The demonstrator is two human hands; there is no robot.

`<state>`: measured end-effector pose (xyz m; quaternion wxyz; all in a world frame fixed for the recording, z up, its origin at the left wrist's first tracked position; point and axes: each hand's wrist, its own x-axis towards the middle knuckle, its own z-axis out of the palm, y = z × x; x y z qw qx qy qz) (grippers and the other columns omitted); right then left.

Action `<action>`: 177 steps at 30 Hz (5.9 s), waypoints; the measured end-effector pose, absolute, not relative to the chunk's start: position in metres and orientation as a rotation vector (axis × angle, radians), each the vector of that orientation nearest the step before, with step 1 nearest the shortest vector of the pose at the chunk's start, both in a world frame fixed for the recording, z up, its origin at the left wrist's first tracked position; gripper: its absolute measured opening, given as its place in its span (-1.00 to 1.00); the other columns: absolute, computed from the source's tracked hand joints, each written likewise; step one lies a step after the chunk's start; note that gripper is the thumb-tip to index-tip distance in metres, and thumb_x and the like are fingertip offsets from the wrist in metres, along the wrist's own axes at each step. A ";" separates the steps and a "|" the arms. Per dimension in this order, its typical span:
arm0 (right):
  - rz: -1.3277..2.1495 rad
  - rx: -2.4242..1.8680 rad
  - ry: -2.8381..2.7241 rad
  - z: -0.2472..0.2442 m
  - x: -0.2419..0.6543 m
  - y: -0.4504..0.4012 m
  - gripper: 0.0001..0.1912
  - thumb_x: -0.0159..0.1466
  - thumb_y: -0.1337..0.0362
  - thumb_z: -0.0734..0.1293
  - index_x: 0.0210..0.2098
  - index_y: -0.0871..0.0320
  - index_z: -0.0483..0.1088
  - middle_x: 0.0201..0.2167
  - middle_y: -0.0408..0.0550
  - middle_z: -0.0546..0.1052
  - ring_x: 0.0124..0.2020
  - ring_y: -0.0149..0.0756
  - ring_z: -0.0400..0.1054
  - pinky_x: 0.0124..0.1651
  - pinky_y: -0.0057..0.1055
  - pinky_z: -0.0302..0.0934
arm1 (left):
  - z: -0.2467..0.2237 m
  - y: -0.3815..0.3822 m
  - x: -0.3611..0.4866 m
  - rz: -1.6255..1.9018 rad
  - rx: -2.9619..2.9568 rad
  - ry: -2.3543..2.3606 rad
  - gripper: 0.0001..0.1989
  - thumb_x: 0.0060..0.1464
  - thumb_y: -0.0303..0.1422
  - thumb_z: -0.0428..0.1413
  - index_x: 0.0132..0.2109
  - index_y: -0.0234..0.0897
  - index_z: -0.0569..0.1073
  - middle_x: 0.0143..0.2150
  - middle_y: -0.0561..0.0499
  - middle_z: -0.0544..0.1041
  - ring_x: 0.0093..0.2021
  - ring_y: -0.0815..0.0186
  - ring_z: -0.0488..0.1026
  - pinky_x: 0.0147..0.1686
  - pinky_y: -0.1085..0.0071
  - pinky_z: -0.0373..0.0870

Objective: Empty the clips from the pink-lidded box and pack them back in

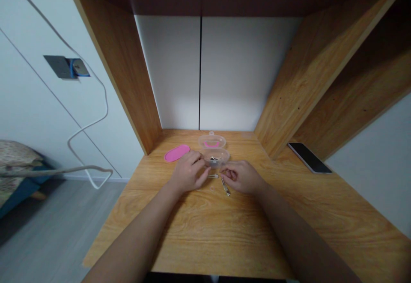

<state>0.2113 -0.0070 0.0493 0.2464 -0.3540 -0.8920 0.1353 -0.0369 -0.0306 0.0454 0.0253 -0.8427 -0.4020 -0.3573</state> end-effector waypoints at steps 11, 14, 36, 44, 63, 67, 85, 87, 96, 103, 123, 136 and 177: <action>0.549 -1.384 -2.689 0.056 0.211 -0.009 -0.71 0.04 0.03 0.50 -0.59 0.08 0.47 -0.63 -0.19 0.50 -0.63 -0.41 0.27 -0.55 -0.45 -0.08 | 0.033 -0.028 -0.024 -0.754 -2.879 -1.312 -0.81 0.18 -0.20 0.14 -0.31 -0.17 0.57 -0.32 -0.10 0.50 -0.26 0.12 0.52 -0.24 0.28 0.44; 0.522 -1.388 -2.692 0.056 0.207 -0.013 -0.86 0.04 0.22 0.45 -0.60 0.07 0.47 -0.64 -0.20 0.51 -0.63 -0.41 0.26 -0.53 -0.45 -0.06 | 0.029 -0.026 -0.024 -0.804 -2.873 -1.367 -0.81 0.16 -0.22 0.14 -0.35 -0.17 0.55 -0.35 -0.09 0.49 -0.31 0.15 0.51 -0.25 0.30 0.44; 0.507 -1.065 -2.253 0.043 0.215 -0.003 -0.84 0.44 0.21 0.11 -0.16 0.08 0.27 -0.42 -0.12 0.52 -0.44 -0.28 0.41 -0.33 -0.40 0.19 | 0.022 -0.024 -0.014 -2.009 -2.684 -1.877 -0.77 0.11 -0.21 0.20 -0.34 -0.31 0.49 -0.57 0.10 0.41 -0.61 0.47 0.19 -0.57 0.52 0.09; 0.403 -0.860 -2.169 0.038 0.208 -0.002 -0.85 0.43 0.28 0.17 -0.10 0.10 0.35 -0.24 0.01 0.54 -0.23 -0.22 0.44 -0.16 -0.34 0.27 | 0.023 -0.024 -0.009 -2.325 -2.761 -1.882 -0.67 0.12 -0.12 0.23 -0.26 -0.37 0.51 -0.48 -0.02 0.57 -0.53 0.42 0.41 -0.45 0.52 0.27; 0.867 -0.875 -1.740 0.018 0.192 0.000 -0.71 0.15 0.07 0.52 -0.26 0.14 0.56 -0.36 -0.02 0.64 -0.38 -0.25 0.51 -0.28 -0.35 0.42 | 0.019 -0.021 -0.009 -2.486 -2.722 -1.907 -0.46 0.08 -0.16 0.27 0.11 -0.45 0.51 -0.34 -0.10 0.66 -0.53 0.41 0.43 -0.51 0.51 0.27; 0.935 -0.851 -1.659 0.015 0.192 0.005 -0.72 0.13 0.09 0.53 -0.25 0.13 0.59 -0.30 0.00 0.66 -0.32 -0.23 0.54 -0.20 -0.32 0.46 | 0.021 -0.023 -0.008 -2.505 -2.768 -1.968 -0.37 0.05 -0.11 0.29 0.17 -0.43 0.46 -0.27 -0.14 0.67 -0.59 0.46 0.37 -0.55 0.51 0.25; 1.165 -0.793 -1.442 0.021 0.188 0.004 -0.68 0.04 0.15 0.58 -0.25 0.13 0.57 -0.34 -0.01 0.66 -0.37 -0.26 0.56 -0.26 -0.32 0.50 | 0.023 -0.027 -0.005 -2.326 -3.207 -1.826 -0.41 0.05 -0.10 0.31 0.12 -0.39 0.47 -0.13 -0.22 0.66 -0.49 0.40 0.48 -0.40 0.45 0.41; 1.158 -0.791 -1.457 0.021 0.188 0.003 -0.65 0.04 0.14 0.58 -0.21 0.13 0.59 -0.31 0.00 0.67 -0.35 -0.24 0.57 -0.25 -0.31 0.51 | 0.024 -0.027 -0.005 -2.350 -3.188 -1.826 -0.46 0.05 -0.09 0.31 0.04 -0.39 0.48 -0.15 -0.20 0.66 -0.50 0.40 0.48 -0.42 0.45 0.41; 1.023 -0.841 -1.503 0.019 0.191 0.004 -0.71 0.10 0.11 0.54 -0.23 0.12 0.64 -0.32 0.02 0.68 -0.35 -0.20 0.58 -0.24 -0.29 0.53 | 0.021 -0.026 -0.007 -2.433 -3.141 -1.883 -0.54 0.06 -0.03 0.28 -0.17 -0.34 0.39 -0.42 -0.06 0.62 -0.49 0.34 0.55 -0.38 0.45 0.43; 0.981 -0.862 -1.507 0.020 0.190 0.005 -0.69 0.11 0.04 0.52 -0.23 0.09 0.65 -0.24 0.05 0.68 -0.25 -0.10 0.60 -0.13 -0.17 0.54 | 0.019 -0.025 -0.006 -2.455 -3.180 -1.902 -0.46 0.04 0.01 0.28 -0.07 -0.33 0.34 -0.21 -0.19 0.67 -0.47 0.32 0.59 -0.42 0.45 0.44; 0.914 -0.887 -1.538 0.019 0.186 0.002 -0.76 0.11 0.12 0.53 -0.28 0.12 0.63 -0.35 0.00 0.67 -0.35 -0.21 0.57 -0.24 -0.30 0.50 | 0.020 -0.028 -0.004 -2.338 -3.256 -1.868 -0.50 0.07 -0.03 0.27 -0.07 -0.36 0.41 -0.35 -0.11 0.64 -0.47 0.32 0.58 -0.43 0.48 0.42; 0.900 -0.900 -1.514 0.019 0.184 0.002 -0.76 0.09 0.09 0.53 -0.34 0.13 0.61 -0.36 0.01 0.67 -0.37 -0.22 0.56 -0.27 -0.32 0.50 | 0.019 -0.024 -0.006 -2.367 -3.170 -2.001 -0.53 -0.06 -0.12 0.37 -0.15 -0.39 0.51 -0.44 -0.07 0.63 -0.53 0.33 0.55 -0.45 0.46 0.45; 0.210 -0.923 -1.620 0.023 0.190 0.016 -0.86 0.28 0.21 0.42 -0.20 0.06 0.61 -0.27 -0.03 0.64 -0.21 -0.18 0.47 -0.07 -0.18 0.38 | 0.025 -0.018 -0.024 -2.147 -2.117 -1.855 -0.69 0.25 -0.24 0.05 -0.22 -0.33 0.62 -0.53 0.04 0.49 -0.52 0.38 0.39 -0.48 0.49 0.27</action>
